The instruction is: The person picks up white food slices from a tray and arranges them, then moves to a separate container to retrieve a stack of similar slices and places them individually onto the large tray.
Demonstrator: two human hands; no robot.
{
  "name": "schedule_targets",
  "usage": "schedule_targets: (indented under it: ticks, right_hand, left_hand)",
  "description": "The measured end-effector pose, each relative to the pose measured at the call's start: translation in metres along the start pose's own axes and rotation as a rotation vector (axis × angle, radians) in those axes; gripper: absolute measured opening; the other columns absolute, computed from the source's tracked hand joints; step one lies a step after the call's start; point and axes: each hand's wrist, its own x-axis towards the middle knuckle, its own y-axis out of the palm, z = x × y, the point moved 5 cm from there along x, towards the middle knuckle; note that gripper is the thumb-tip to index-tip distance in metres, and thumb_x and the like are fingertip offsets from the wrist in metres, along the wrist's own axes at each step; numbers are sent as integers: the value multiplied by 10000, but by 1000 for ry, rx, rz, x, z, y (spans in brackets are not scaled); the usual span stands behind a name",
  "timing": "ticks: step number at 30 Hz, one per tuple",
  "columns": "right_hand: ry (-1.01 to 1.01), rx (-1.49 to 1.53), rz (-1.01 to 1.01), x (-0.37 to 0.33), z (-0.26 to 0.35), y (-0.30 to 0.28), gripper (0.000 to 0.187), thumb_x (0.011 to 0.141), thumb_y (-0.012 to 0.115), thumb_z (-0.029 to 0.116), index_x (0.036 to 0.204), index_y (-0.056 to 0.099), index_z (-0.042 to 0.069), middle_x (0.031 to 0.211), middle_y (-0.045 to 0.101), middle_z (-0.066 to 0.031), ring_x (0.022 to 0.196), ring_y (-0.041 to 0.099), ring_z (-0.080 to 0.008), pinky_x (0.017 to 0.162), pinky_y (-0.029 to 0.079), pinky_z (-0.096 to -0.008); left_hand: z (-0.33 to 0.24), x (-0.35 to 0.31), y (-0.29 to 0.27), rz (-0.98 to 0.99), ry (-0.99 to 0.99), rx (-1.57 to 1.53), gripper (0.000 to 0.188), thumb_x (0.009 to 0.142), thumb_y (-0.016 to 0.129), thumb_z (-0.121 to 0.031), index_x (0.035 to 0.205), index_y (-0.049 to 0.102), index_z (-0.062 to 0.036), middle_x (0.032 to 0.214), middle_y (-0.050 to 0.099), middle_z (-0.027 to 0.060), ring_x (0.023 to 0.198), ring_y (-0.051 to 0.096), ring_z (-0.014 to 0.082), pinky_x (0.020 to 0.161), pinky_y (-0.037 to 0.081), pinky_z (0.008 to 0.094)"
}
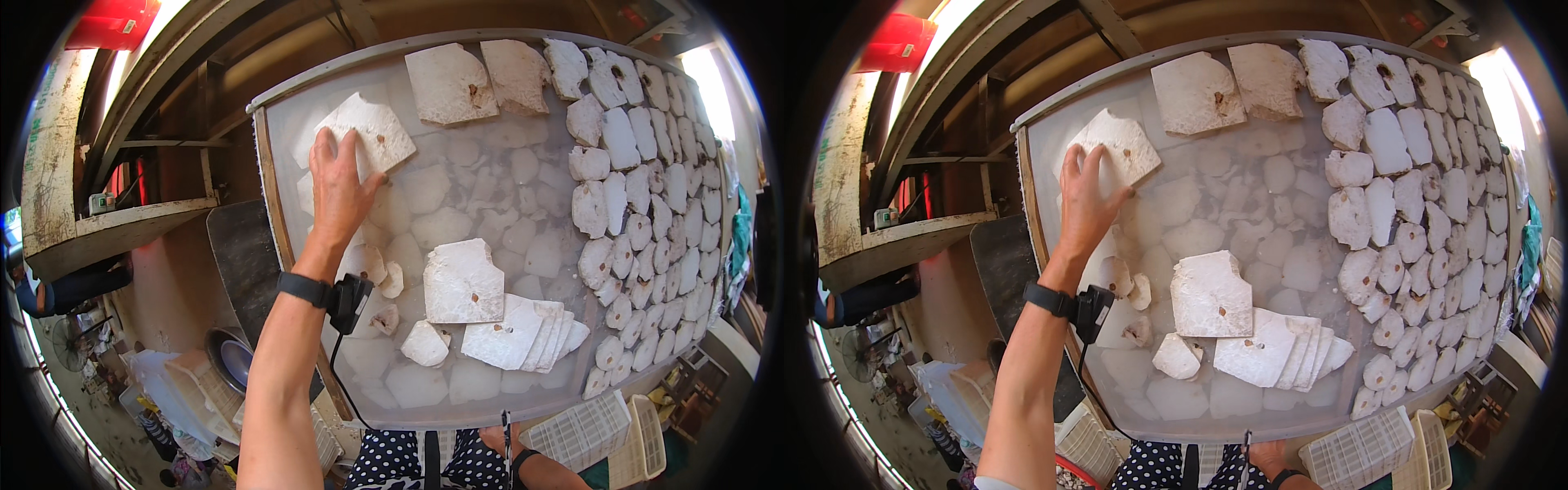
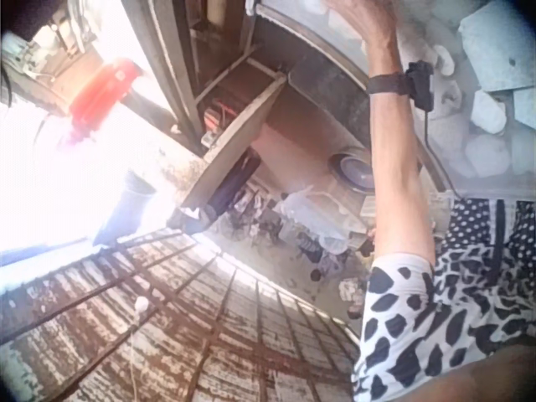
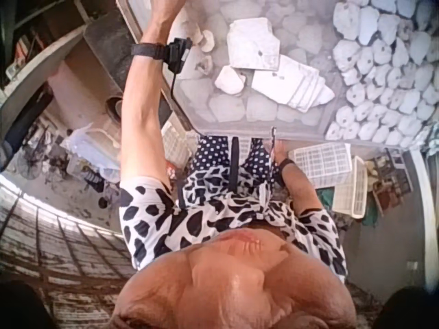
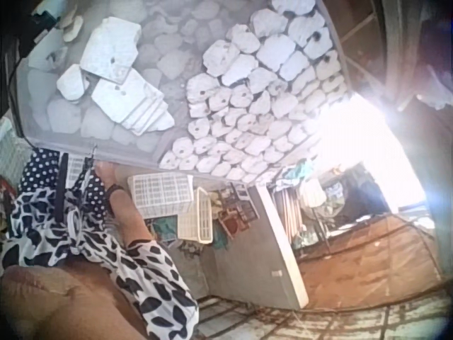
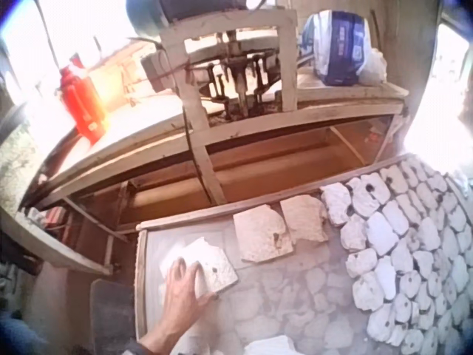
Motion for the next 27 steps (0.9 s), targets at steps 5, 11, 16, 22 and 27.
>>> schedule_targets:
  ticks: [5,11,16,22,27]
  right_hand:
    - [123,168,246,-7,-16,30,199,770,534,211,833,670,79,794,660,-133,728,630,-331,633,476,-511]
    - [138,113,201,-15,-15,35,257,749,562,293,905,662,115,905,653,-126,856,600,-346,748,443,-531]
    - [153,58,369,-17,-15,37,303,760,549,373,940,648,148,975,652,-128,967,584,-365,873,432,-538]
    - [33,25,198,13,14,-27,228,730,560,238,864,692,109,875,666,-111,834,600,-354,754,427,-563]
    - [94,-35,339,13,7,-31,294,766,542,280,963,692,120,1018,665,-114,996,580,-352,906,384,-580]
  left_hand:
    - [3,34,14,-32,87,6,652,659,810,-116,1249,541,-46,1367,423,235,1255,434,388,1031,399,408]
    - [7,55,18,11,147,-48,661,632,808,-45,1242,559,-95,1378,442,187,1185,516,377,968,465,392]
    - [11,67,17,41,161,-35,670,627,817,-49,1243,558,-106,1388,447,165,1187,523,367,981,466,379]
    - [-15,43,6,2,220,53,636,667,807,-77,1255,564,-98,1307,506,188,1187,500,382,1012,426,405]
    - [-88,-31,28,622,281,-255,533,685,812,-233,1136,616,-27,1042,590,184,1027,529,356,901,452,418]
